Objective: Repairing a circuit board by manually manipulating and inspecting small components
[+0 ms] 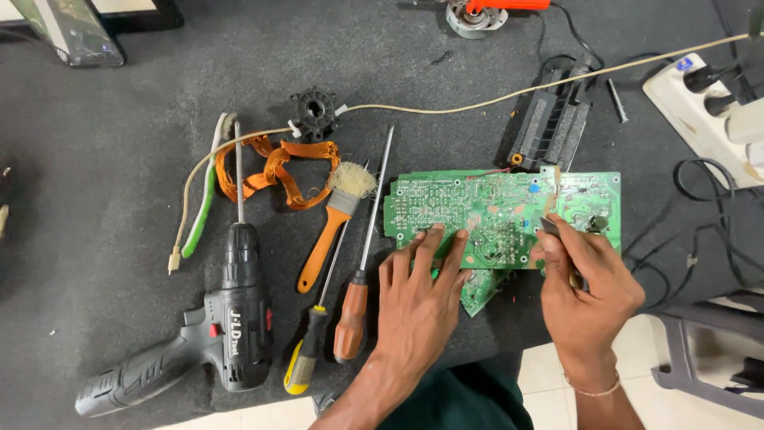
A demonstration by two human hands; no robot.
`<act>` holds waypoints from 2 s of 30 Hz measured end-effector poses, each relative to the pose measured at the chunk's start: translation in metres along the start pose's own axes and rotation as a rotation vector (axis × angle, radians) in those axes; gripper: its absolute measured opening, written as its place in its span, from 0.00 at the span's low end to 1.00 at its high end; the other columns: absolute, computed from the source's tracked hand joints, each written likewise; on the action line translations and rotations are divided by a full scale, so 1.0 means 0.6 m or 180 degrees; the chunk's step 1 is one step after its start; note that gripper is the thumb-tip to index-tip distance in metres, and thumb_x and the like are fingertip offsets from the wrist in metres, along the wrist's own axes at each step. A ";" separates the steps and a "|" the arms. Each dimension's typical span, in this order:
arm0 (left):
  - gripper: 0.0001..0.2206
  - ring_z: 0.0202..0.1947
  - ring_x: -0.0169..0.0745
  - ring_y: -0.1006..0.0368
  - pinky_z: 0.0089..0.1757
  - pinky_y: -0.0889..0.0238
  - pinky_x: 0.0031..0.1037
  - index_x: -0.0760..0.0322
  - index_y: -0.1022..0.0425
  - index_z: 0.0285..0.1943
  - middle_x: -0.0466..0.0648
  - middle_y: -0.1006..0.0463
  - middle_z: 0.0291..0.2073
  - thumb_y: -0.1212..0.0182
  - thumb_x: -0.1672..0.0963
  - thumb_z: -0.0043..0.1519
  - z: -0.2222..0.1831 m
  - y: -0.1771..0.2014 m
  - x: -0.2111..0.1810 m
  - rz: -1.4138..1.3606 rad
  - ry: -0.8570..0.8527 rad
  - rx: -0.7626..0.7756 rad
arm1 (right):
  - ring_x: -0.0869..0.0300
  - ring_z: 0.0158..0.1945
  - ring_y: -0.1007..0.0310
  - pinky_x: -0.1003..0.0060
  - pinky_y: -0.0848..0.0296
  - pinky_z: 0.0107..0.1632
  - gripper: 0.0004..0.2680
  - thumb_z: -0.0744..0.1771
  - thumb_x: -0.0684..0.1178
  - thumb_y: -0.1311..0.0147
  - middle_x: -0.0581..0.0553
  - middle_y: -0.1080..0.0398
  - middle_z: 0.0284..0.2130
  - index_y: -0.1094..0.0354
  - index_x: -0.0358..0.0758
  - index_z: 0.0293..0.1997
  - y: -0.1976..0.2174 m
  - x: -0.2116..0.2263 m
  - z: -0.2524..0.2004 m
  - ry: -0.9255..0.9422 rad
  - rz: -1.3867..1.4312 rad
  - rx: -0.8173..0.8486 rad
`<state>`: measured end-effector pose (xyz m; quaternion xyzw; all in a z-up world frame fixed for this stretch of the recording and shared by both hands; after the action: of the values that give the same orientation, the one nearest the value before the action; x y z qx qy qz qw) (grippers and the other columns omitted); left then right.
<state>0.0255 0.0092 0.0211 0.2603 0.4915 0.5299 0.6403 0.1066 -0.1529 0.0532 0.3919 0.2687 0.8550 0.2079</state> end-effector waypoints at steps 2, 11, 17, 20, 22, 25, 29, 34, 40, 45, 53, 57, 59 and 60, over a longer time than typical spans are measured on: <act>0.21 0.58 0.50 0.32 0.47 0.37 0.43 0.52 0.31 0.70 0.48 0.31 0.63 0.41 0.50 0.68 0.002 -0.001 0.000 0.0016 0.0002 0.0036 | 0.47 0.38 0.20 0.60 0.26 0.38 0.07 0.72 0.38 0.45 0.27 0.25 0.41 0.26 0.22 0.54 0.001 0.010 0.006 -0.0055 -0.0007 -0.0004; 0.21 0.58 0.52 0.33 0.47 0.39 0.44 0.51 0.31 0.70 0.47 0.32 0.64 0.42 0.50 0.68 0.014 -0.005 0.003 -0.0157 0.0067 0.0125 | 0.54 0.36 0.22 0.63 0.27 0.38 0.08 0.70 0.39 0.45 0.35 0.22 0.35 0.25 0.24 0.52 0.001 0.025 0.007 -0.0454 0.0070 -0.0004; 0.18 0.57 0.52 0.32 0.47 0.39 0.44 0.54 0.28 0.67 0.48 0.31 0.63 0.45 0.50 0.69 0.012 0.000 0.001 -0.0321 0.0092 0.0156 | 0.52 0.37 0.19 0.65 0.18 0.36 0.08 0.69 0.37 0.46 0.31 0.24 0.38 0.28 0.21 0.51 -0.009 0.038 -0.001 -0.0795 0.0421 0.0076; 0.17 0.58 0.56 0.32 0.49 0.40 0.46 0.56 0.27 0.65 0.51 0.30 0.61 0.45 0.50 0.70 0.014 0.012 -0.009 -0.0559 0.0131 0.0054 | 0.59 0.27 0.27 0.68 0.26 0.30 0.08 0.68 0.39 0.46 0.33 0.24 0.42 0.27 0.25 0.49 -0.008 0.044 -0.009 -0.1146 0.0643 0.0221; 0.16 0.59 0.59 0.33 0.50 0.41 0.47 0.58 0.26 0.64 0.52 0.30 0.60 0.43 0.51 0.69 0.011 0.024 -0.023 -0.0721 0.0163 -0.0003 | 0.65 0.19 0.35 0.69 0.34 0.23 0.09 0.67 0.42 0.45 0.37 0.23 0.44 0.26 0.29 0.49 -0.009 0.045 -0.022 -0.1404 0.0740 0.0365; 0.18 0.54 0.55 0.33 0.46 0.43 0.45 0.58 0.26 0.63 0.50 0.29 0.57 0.43 0.49 0.69 0.000 0.032 -0.047 -0.1055 0.0166 0.0149 | 0.58 0.40 0.22 0.72 0.32 0.29 0.06 0.65 0.39 0.43 0.33 0.23 0.45 0.27 0.26 0.43 -0.012 0.052 -0.038 -0.1758 0.1330 0.0260; 0.26 0.52 0.59 0.31 0.47 0.37 0.44 0.74 0.41 0.72 0.62 0.29 0.56 0.45 0.52 0.69 -0.010 0.026 -0.064 -0.1282 0.0161 0.0335 | 0.46 0.61 0.26 0.60 0.30 0.60 0.07 0.66 0.40 0.48 0.24 0.27 0.55 0.31 0.27 0.45 -0.014 0.066 -0.039 -0.2288 0.2453 0.0161; 0.19 0.43 0.61 0.28 0.44 0.31 0.40 0.75 0.36 0.64 0.63 0.32 0.48 0.44 0.60 0.65 -0.007 0.033 -0.070 -0.1536 0.0067 0.0444 | 0.45 0.71 0.33 0.54 0.38 0.72 0.11 0.68 0.40 0.52 0.29 0.33 0.66 0.31 0.27 0.55 -0.011 0.079 -0.034 -0.2329 0.3338 0.0662; 0.16 0.34 0.48 0.29 0.37 0.31 0.33 0.74 0.31 0.61 0.53 0.29 0.37 0.45 0.64 0.63 -0.004 0.031 -0.053 -0.1051 -0.0181 0.0405 | 0.60 0.75 0.46 0.66 0.49 0.73 0.22 0.68 0.43 0.54 0.39 0.40 0.72 0.47 0.34 0.74 0.001 0.090 -0.031 -0.2275 0.3171 0.1515; 0.19 0.36 0.60 0.23 0.32 0.29 0.44 0.71 0.34 0.67 0.60 0.24 0.46 0.53 0.55 0.70 0.025 0.058 -0.022 -0.1139 0.0568 0.0691 | 0.56 0.61 0.24 0.64 0.30 0.64 0.14 0.69 0.46 0.53 0.39 0.24 0.57 0.28 0.32 0.58 0.031 0.092 -0.016 -0.1176 0.1465 0.1266; 0.19 0.29 0.58 0.25 0.23 0.34 0.45 0.68 0.33 0.69 0.51 0.27 0.45 0.50 0.55 0.70 0.059 0.043 0.024 -0.0487 0.0629 0.0818 | 0.38 0.65 0.35 0.42 0.30 0.68 0.12 0.68 0.40 0.40 0.32 0.35 0.60 0.29 0.29 0.58 0.010 0.026 -0.015 0.0762 -0.0161 0.0531; 0.19 0.35 0.57 0.24 0.33 0.32 0.43 0.68 0.34 0.68 0.52 0.26 0.43 0.49 0.55 0.70 0.057 0.016 0.030 -0.0201 0.0497 0.0722 | 0.38 0.69 0.39 0.35 0.35 0.63 0.14 0.68 0.44 0.37 0.34 0.38 0.64 0.31 0.33 0.59 -0.017 0.025 -0.007 0.1173 -0.0329 0.0740; 0.20 0.36 0.56 0.25 0.34 0.32 0.42 0.69 0.35 0.69 0.53 0.26 0.43 0.51 0.55 0.70 0.045 0.003 0.030 -0.0179 0.0522 0.0754 | 0.40 0.70 0.40 0.38 0.38 0.65 0.12 0.69 0.44 0.39 0.35 0.37 0.65 0.29 0.34 0.58 -0.026 0.022 -0.006 0.1105 -0.0387 0.0747; 0.20 0.37 0.55 0.26 0.34 0.33 0.41 0.71 0.36 0.70 0.53 0.26 0.42 0.52 0.56 0.70 0.040 -0.004 0.030 -0.0153 0.0545 0.0768 | 0.42 0.71 0.42 0.40 0.42 0.68 0.10 0.70 0.45 0.40 0.37 0.37 0.66 0.27 0.35 0.57 -0.030 0.019 -0.004 0.1053 -0.0446 0.0744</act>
<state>0.0476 0.0296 0.0218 0.2774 0.6105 0.4717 0.5726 0.1003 -0.1331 0.0468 0.2480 0.4231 0.8541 0.1730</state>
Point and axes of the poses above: each hand's wrist, its own z-axis towards the middle knuckle, its own y-axis out of the back of the hand, x = y × z, the point moved 3 cm from there along z, towards the middle knuckle
